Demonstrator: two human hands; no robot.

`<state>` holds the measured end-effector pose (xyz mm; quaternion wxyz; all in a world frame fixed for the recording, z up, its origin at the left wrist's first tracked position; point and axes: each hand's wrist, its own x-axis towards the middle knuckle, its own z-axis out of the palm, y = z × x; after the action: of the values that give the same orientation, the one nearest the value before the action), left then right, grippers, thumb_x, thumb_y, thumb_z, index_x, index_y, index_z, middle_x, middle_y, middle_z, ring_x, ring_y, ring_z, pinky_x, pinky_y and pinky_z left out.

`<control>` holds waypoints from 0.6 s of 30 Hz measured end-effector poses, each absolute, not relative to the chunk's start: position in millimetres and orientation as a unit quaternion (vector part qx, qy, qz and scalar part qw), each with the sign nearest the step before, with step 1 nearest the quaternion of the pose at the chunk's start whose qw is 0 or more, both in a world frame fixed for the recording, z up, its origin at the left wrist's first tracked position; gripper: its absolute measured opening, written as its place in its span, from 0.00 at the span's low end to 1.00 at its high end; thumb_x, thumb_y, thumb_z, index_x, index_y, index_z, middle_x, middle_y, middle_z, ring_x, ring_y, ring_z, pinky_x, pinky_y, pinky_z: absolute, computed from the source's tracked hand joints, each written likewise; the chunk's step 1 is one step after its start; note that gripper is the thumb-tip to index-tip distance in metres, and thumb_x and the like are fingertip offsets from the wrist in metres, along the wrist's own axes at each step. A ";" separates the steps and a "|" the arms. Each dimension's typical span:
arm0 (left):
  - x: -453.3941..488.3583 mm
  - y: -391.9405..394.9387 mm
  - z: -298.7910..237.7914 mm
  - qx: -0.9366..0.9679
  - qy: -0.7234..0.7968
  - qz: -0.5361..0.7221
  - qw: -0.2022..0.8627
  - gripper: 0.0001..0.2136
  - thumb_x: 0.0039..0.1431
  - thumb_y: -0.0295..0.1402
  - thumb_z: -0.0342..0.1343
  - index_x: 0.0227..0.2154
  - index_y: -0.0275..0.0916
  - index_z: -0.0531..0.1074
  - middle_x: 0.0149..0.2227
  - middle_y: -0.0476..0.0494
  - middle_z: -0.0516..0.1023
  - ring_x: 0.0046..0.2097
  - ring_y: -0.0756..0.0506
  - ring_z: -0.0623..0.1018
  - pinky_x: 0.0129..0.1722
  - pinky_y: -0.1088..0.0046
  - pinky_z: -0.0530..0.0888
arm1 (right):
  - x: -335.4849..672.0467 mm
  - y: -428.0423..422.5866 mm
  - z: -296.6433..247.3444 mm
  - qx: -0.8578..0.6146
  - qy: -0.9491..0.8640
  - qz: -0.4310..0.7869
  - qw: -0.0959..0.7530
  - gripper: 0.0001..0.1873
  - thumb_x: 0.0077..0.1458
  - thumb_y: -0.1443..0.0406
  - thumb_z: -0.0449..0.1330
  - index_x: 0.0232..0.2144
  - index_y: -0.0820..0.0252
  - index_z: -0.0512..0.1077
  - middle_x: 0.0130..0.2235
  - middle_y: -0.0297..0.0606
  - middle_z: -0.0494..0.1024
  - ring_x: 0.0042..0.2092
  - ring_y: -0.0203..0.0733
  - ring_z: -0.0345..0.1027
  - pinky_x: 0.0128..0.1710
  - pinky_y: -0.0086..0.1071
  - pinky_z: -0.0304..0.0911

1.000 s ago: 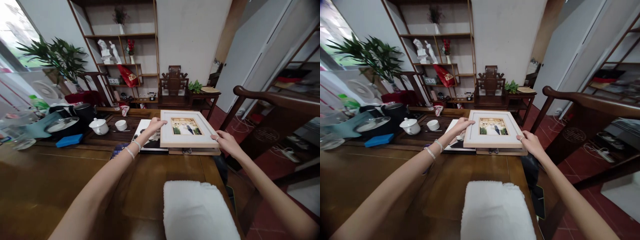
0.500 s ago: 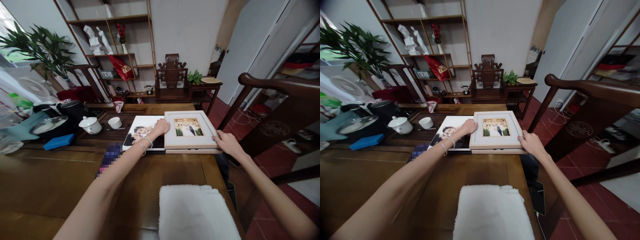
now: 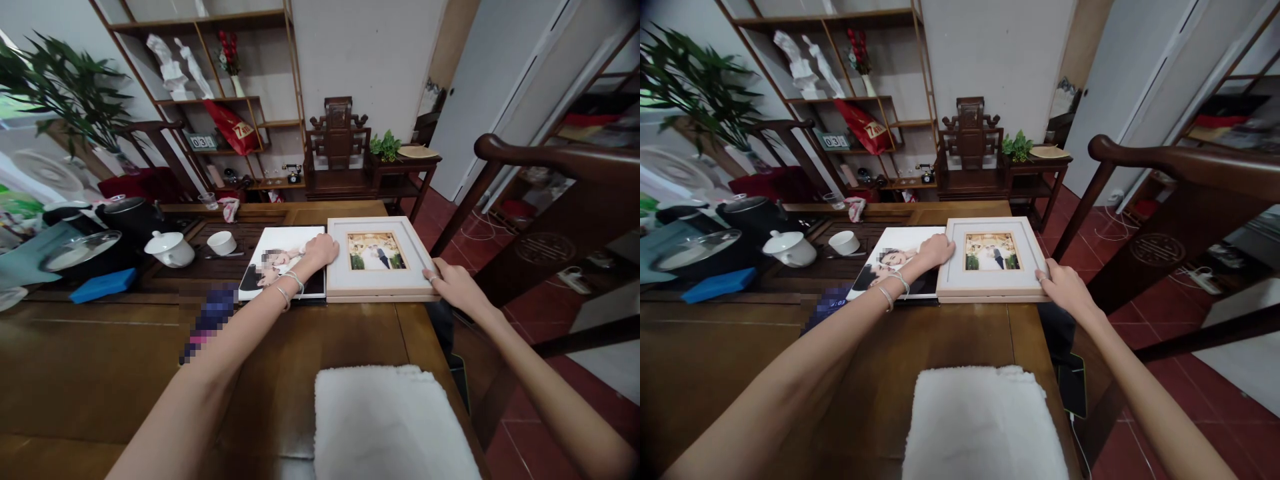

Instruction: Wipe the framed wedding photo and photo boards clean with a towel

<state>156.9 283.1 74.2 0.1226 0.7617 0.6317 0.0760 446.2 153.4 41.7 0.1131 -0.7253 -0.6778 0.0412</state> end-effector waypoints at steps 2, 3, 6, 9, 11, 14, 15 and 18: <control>155.9 281.6 76.7 0.761 0.633 0.083 0.117 0.22 0.61 0.41 0.46 0.43 0.25 0.73 0.48 0.19 0.74 0.50 0.31 0.75 0.48 0.60 0.69 | 446.6 152.2 42.5 -0.722 -0.680 0.047 0.121 0.19 0.63 0.57 0.45 0.48 0.61 0.67 0.42 0.49 0.77 0.43 0.53 0.71 0.41 0.36 0.60; 153.9 280.2 78.8 0.760 0.633 0.088 0.115 0.22 0.60 0.42 0.46 0.42 0.26 0.74 0.48 0.19 0.74 0.50 0.31 0.75 0.48 0.59 0.69 | 446.8 151.1 43.2 -0.720 -0.681 0.048 0.127 0.20 0.63 0.56 0.44 0.50 0.61 0.66 0.43 0.49 0.77 0.44 0.52 0.71 0.42 0.36 0.60; 135.5 272.8 88.2 0.759 0.631 0.101 0.120 0.22 0.60 0.46 0.46 0.36 0.30 0.75 0.43 0.24 0.77 0.47 0.34 0.77 0.46 0.61 0.70 | 443.9 139.9 48.1 -0.713 -0.675 0.027 0.187 0.25 0.64 0.54 0.42 0.55 0.64 0.62 0.45 0.50 0.75 0.46 0.53 0.69 0.45 0.40 0.61; 92.0 257.8 97.7 0.751 0.638 0.114 0.122 0.18 0.60 0.44 0.47 0.30 0.34 0.75 0.38 0.31 0.79 0.43 0.38 0.78 0.44 0.66 0.71 | 427.5 106.9 56.1 -0.672 -0.683 -0.027 0.284 0.27 0.63 0.55 0.45 0.58 0.66 0.58 0.43 0.50 0.72 0.46 0.53 0.67 0.47 0.43 0.60; 52.6 243.5 100.5 0.735 0.657 0.124 0.112 0.15 0.59 0.42 0.49 0.31 0.36 0.74 0.39 0.32 0.79 0.44 0.40 0.78 0.44 0.68 0.71 | 406.2 71.9 61.4 -0.615 -0.724 -0.038 0.309 0.26 0.62 0.58 0.48 0.59 0.63 0.57 0.43 0.48 0.71 0.47 0.53 0.65 0.48 0.44 0.60; -4.9 220.1 96.8 0.664 0.732 0.135 0.075 0.16 0.54 0.46 0.55 0.32 0.35 0.72 0.41 0.30 0.78 0.46 0.37 0.77 0.45 0.65 0.70 | 363.6 13.2 66.6 -0.491 -0.823 0.008 0.285 0.26 0.61 0.65 0.51 0.61 0.56 0.54 0.49 0.47 0.69 0.51 0.51 0.62 0.50 0.44 0.59; -20.2 213.3 93.7 0.648 0.746 0.136 0.071 0.19 0.52 0.48 0.56 0.33 0.34 0.72 0.43 0.27 0.77 0.48 0.35 0.76 0.45 0.63 0.70 | 348.7 -4.3 67.4 -0.450 -0.850 0.012 0.273 0.27 0.60 0.66 0.52 0.61 0.55 0.54 0.50 0.47 0.70 0.52 0.51 0.62 0.51 0.44 0.59; -48.4 199.1 82.2 0.612 0.768 0.142 0.124 0.25 0.45 0.53 0.60 0.33 0.33 0.71 0.43 0.24 0.76 0.48 0.31 0.75 0.43 0.61 0.70 | 309.9 -41.8 66.4 -0.356 -0.908 -0.007 0.222 0.28 0.56 0.65 0.57 0.59 0.56 0.59 0.51 0.45 0.71 0.54 0.51 0.61 0.53 0.44 0.58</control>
<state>-48.4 199.1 82.2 0.1236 0.6125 0.7677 0.1424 309.9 -41.8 66.4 0.2222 -0.3561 -0.9076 -0.0075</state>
